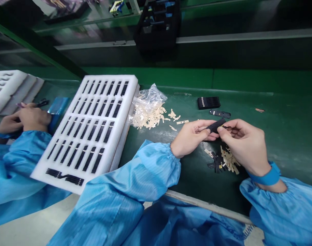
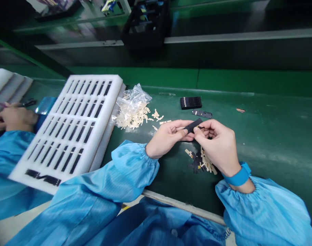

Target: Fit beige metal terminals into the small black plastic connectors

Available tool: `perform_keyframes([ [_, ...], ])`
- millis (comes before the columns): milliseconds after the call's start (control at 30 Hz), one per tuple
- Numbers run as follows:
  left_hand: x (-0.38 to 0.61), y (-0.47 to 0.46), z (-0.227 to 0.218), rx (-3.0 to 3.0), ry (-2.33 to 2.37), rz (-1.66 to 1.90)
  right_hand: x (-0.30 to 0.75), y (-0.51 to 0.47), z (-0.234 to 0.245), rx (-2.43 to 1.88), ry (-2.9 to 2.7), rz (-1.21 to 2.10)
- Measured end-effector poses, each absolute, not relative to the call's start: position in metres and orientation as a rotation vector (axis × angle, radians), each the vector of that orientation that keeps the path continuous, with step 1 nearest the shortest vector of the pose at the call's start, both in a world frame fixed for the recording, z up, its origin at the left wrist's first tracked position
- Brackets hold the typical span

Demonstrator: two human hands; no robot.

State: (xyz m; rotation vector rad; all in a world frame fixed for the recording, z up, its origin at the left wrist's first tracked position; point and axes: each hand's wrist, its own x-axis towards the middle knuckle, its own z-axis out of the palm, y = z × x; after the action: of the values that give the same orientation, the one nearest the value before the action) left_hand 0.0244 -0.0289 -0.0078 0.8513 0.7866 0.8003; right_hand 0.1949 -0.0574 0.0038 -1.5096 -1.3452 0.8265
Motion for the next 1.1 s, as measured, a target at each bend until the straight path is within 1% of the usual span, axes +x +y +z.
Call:
perform_keyframes([
  [1100,0.0257,-0.0293,-0.0072,0.904,0.790,0.794,0.1933,-0.0606,0.0035,-1.561,-1.376,0.749],
])
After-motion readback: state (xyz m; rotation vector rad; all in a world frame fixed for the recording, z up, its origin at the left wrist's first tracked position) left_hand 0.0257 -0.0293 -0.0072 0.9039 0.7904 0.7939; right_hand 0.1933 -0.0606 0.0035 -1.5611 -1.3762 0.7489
